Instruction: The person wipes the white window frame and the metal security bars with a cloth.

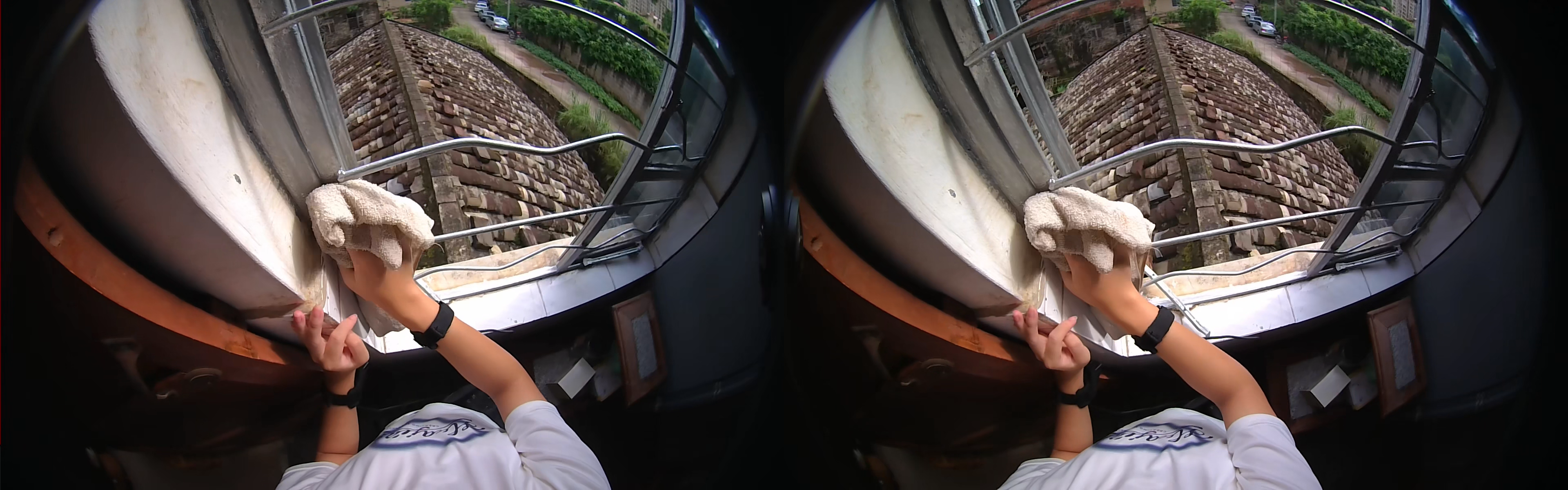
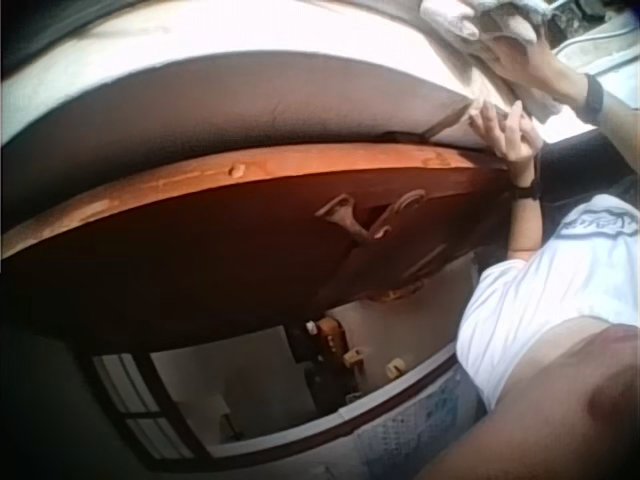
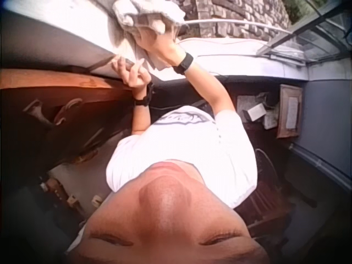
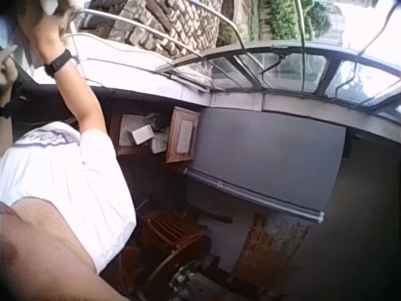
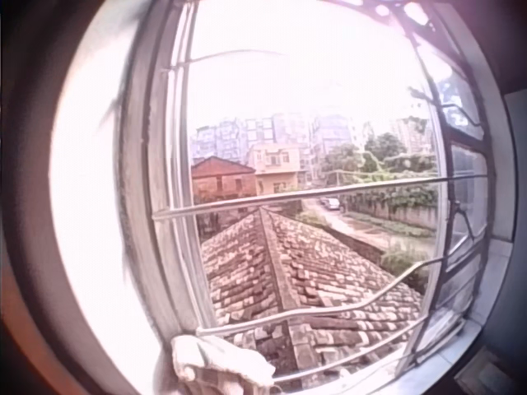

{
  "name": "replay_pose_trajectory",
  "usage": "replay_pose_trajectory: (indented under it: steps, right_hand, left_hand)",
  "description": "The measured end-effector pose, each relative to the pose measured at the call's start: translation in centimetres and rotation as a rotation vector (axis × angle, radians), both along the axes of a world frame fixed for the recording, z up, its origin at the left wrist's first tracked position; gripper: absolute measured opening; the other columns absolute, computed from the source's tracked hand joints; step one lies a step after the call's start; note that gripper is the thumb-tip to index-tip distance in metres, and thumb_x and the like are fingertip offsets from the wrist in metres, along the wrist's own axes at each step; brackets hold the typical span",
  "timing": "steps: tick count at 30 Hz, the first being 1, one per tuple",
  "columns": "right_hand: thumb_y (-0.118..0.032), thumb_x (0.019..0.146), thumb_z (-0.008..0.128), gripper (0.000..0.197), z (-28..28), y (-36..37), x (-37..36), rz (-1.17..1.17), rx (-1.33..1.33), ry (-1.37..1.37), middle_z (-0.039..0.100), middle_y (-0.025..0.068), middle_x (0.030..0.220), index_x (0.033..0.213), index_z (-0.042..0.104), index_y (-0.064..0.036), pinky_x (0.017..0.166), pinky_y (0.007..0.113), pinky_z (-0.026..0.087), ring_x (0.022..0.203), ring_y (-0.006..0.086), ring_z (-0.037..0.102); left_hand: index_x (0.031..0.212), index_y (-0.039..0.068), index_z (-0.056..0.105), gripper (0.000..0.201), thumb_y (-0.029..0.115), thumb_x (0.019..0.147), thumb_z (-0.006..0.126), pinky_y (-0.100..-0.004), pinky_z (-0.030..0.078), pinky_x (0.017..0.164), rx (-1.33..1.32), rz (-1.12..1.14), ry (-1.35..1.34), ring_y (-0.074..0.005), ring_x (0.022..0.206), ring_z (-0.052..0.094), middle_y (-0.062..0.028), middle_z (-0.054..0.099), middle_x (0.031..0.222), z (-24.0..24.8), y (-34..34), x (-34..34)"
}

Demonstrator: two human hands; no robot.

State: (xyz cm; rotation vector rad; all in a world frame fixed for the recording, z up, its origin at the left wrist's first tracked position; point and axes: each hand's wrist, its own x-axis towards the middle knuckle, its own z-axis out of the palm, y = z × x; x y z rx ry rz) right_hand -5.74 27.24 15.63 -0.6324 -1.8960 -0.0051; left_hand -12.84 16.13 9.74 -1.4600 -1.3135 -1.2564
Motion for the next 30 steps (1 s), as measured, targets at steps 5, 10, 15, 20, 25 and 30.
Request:
replay_pose_trajectory:
  steps: [5,10,15,20,25,30]
  right_hand:
    - [-0.026,0.072,0.06,0.036,-5.6,-0.4,1.2,0.053,-0.117,-0.109,0.051,0.0132,0.111,0.106,0.057,-0.0138,0.091,0.047,0.032,0.105,0.0344,0.045]
    - [-0.024,0.074,0.059,0.037,-7.5,-0.5,1.8,0.082,-0.09,-0.1,0.048,0.016,0.115,0.108,0.055,-0.0117,0.089,0.05,0.032,0.105,0.0375,0.044]
    - [-0.024,0.073,0.06,0.04,-1.3,0.5,0.4,0.026,0.001,0.012,0.051,0.0145,0.111,0.111,0.054,-0.0112,0.089,0.047,0.033,0.103,0.0355,0.046]
    - [-0.022,0.07,0.061,0.041,1.2,0.0,0.5,0.041,-0.048,-0.037,0.054,0.0149,0.105,0.109,0.056,-0.0113,0.085,0.048,0.036,0.101,0.0351,0.048]
    - [-0.023,0.071,0.058,0.037,-6.6,-0.6,1.2,-0.022,-0.165,-0.107,0.055,0.0111,0.103,0.106,0.058,-0.0126,0.088,0.042,0.034,0.102,0.0301,0.048]
    - [-0.016,0.078,0.058,0.028,-15.7,-0.8,2.1,0.204,-0.628,0.055,0.058,0.007,0.106,0.105,0.057,-0.0084,0.086,0.036,0.04,0.099,0.0264,0.054]
  left_hand:
    - [0.075,0.004,0.064,0.023,0.001,0.071,0.041,-0.0524,0.019,0.102,-0.013,0.014,0.0,-0.0429,0.124,0.027,-0.0233,0.038,0.127,0.3,0.0,0.3]
    - [0.075,0.004,0.064,0.023,0.001,0.071,0.041,-0.0523,0.019,0.102,-0.008,0.033,0.003,-0.0428,0.123,0.027,-0.0233,0.039,0.127,0.2,-0.2,0.2]
    - [0.075,0.004,0.064,0.023,0.002,0.071,0.041,-0.0516,0.02,0.102,-0.007,0.025,0.021,-0.0423,0.123,0.028,-0.0226,0.039,0.127,0.3,0.1,0.0]
    - [0.074,0.004,0.064,0.023,0.002,0.071,0.042,-0.0515,0.02,0.102,0.022,0.023,0.029,-0.0424,0.124,0.027,-0.0225,0.039,0.127,0.2,0.2,-0.1]
    - [0.074,0.004,0.064,0.023,0.002,0.07,0.042,-0.0515,0.019,0.102,-0.001,0.025,0.034,-0.0426,0.123,0.028,-0.0231,0.038,0.127,0.3,-0.1,0.1]
    - [0.074,0.004,0.064,0.023,0.002,0.07,0.041,-0.0514,0.02,0.102,-0.013,0.028,0.021,-0.0423,0.123,0.028,-0.0233,0.039,0.127,0.2,-0.2,0.3]
